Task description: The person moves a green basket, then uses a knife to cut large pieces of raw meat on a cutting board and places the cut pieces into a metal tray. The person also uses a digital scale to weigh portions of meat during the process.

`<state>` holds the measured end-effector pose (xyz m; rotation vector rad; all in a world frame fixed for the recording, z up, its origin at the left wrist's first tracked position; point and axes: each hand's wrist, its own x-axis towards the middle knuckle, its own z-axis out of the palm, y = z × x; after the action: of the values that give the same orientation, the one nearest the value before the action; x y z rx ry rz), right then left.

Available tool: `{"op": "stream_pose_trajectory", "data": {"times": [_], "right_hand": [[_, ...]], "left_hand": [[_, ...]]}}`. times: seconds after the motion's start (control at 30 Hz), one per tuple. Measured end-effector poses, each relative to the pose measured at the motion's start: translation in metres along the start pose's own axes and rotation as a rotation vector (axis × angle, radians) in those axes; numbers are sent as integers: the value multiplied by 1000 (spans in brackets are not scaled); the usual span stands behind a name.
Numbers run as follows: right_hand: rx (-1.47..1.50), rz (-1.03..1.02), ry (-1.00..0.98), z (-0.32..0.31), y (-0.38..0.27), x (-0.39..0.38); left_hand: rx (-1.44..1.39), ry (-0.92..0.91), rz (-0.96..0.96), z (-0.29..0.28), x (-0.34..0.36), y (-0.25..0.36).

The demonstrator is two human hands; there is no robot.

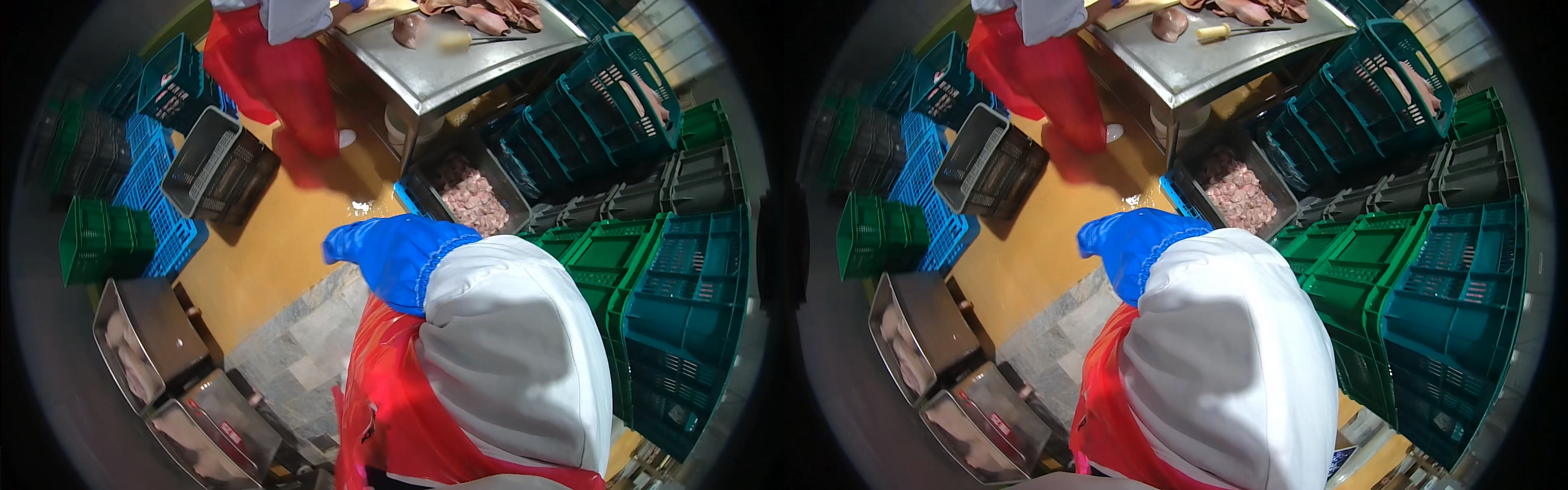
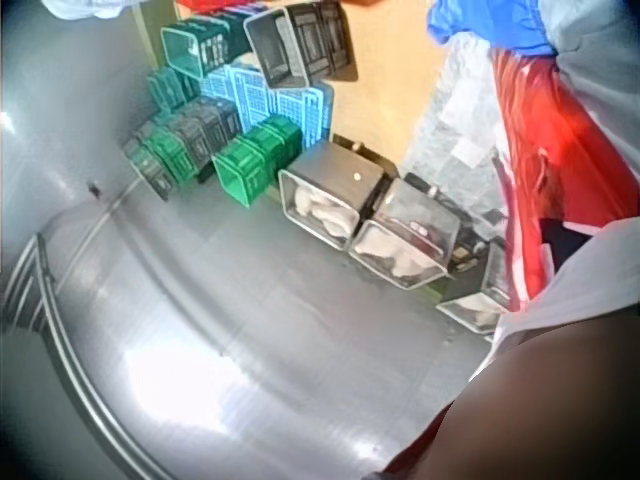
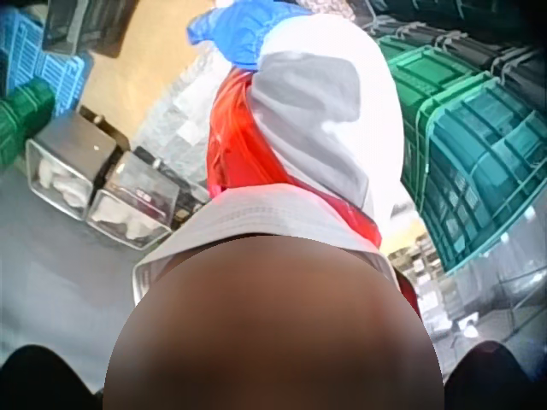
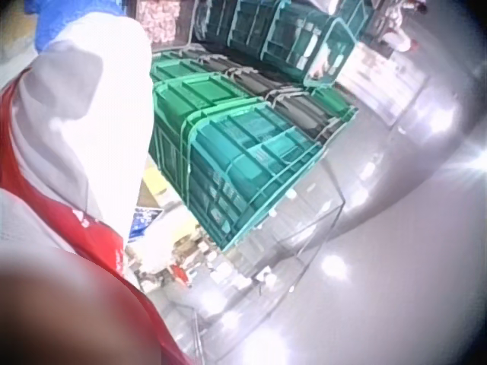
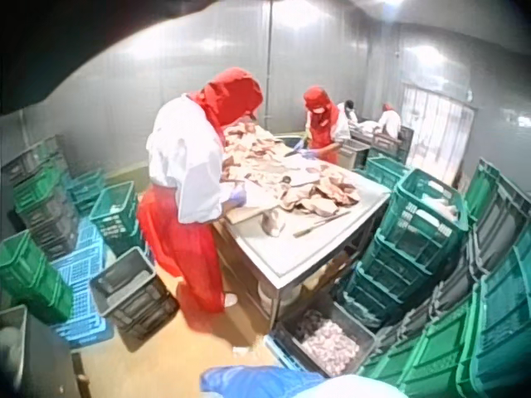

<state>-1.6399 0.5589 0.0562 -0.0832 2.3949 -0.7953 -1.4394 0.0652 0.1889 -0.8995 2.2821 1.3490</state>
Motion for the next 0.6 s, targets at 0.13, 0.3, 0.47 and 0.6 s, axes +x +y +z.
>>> {"op": "stream_pose_trajectory", "data": {"times": [0.13, 0.3, 0.47, 0.6], "right_hand": [[19, -34, -145, -62, -56, 84], [-130, -120, -155, -82, -121, 169], [139, 142, -60, -94, -102, 248], [234, 371, 100, -133, -76, 269]], "left_hand": [[13, -60, 27, 7, 88, 75], [20, -100, -44, -5, 174, 103], [126, -234, -29, -54, 282, 156], [175, -348, 12, -86, 366, 223]]}}
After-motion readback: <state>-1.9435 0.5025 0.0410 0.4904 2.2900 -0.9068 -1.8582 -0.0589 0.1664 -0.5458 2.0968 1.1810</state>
